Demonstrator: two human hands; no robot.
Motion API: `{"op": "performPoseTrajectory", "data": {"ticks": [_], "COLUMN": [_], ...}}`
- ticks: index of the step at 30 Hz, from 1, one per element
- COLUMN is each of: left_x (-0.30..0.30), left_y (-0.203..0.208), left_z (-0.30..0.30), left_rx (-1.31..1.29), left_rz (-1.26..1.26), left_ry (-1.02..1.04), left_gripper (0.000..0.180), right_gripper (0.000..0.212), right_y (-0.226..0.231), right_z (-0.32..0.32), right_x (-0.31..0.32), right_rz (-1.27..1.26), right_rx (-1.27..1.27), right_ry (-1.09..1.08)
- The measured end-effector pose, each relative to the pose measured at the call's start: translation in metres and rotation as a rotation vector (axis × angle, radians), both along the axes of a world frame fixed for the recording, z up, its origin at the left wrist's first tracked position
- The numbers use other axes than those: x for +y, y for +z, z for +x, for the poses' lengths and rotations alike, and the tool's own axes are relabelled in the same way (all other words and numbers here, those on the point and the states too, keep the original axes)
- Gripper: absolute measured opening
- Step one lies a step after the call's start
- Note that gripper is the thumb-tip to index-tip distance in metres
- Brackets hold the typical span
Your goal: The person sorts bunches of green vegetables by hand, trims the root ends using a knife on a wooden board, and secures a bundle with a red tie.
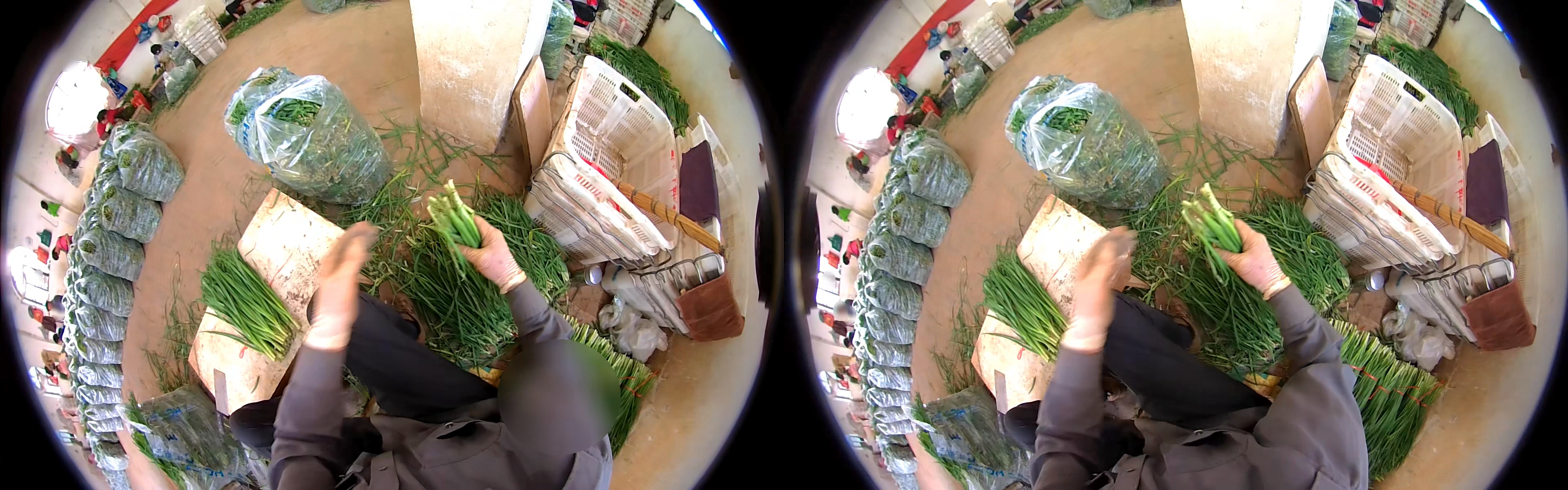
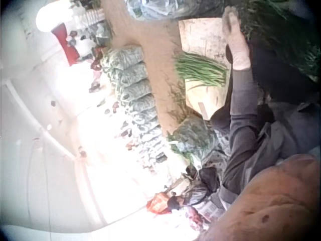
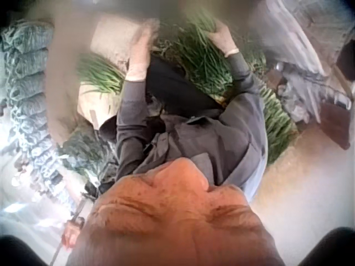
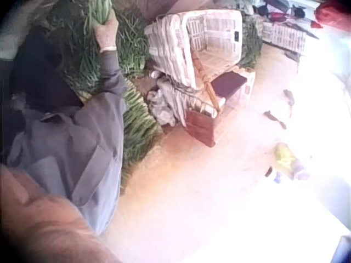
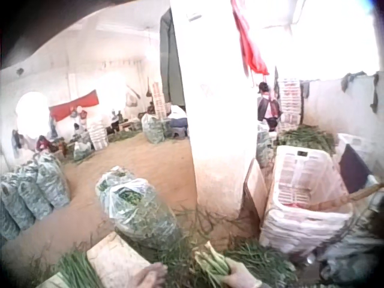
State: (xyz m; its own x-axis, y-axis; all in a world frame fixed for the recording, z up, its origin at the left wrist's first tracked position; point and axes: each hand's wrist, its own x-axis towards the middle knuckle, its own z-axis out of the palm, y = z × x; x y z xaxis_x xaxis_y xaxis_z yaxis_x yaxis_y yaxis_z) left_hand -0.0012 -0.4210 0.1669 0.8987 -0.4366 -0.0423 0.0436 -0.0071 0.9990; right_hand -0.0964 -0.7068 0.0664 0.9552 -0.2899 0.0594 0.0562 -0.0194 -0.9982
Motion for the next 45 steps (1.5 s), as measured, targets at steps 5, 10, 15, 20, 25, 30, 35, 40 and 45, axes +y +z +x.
{"op": "performPoseTrajectory", "data": {"ticks": [5,10,15,20,25,30,35,40,45], "left_x": [-0.103,-0.112,-0.12,-0.121,-0.123,-0.115,-0.129,-0.142,-0.141], "left_y": [-0.042,-0.093,-0.126,-0.158,-0.176,-0.204,-0.232,-0.235,-0.262], "left_z": [-0.034,-0.058,-0.07,-0.069,-0.057,-0.032,-0.03,-0.023,-0.011], "left_rx": [0.244,0.298,0.612,0.508,0.406,0.287,0.074,0.172,0.497], "left_rz": [-0.231,-0.242,-0.399,-0.044,-0.034,0.206,0.499,0.463,0.224], "left_ry": [0.087,0.175,0.084,-0.137,-0.11,-0.21,-0.181,-0.226,-0.352], "left_gripper": [0.043,0.031,0.049,0.053,0.02,0.032,0.04,0.051,0.065], "right_gripper": [0.054,0.056,0.052,0.058,0.066,0.074,0.084,0.049,0.03], "right_y": [0.025,-0.019,-0.046,-0.068,-0.055,-0.016,-0.013,-0.099,-0.14], "right_z": [-0.032,-0.053,-0.067,-0.068,-0.075,-0.049,-0.004,0.011,0.024], "right_x": [0.035,0.037,0.044,0.071,0.067,-0.017,-0.003,0.025,0.03], "right_rz": [-0.376,-0.169,-0.363,-0.531,-0.456,-0.635,-0.607,-0.064,0.475], "right_rx": [0.019,0.127,0.213,0.25,0.178,0.567,0.03,0.169,0.126], "right_ry": [-0.077,-0.115,-0.201,-0.259,-0.035,0.167,0.028,-0.163,-0.346]}}
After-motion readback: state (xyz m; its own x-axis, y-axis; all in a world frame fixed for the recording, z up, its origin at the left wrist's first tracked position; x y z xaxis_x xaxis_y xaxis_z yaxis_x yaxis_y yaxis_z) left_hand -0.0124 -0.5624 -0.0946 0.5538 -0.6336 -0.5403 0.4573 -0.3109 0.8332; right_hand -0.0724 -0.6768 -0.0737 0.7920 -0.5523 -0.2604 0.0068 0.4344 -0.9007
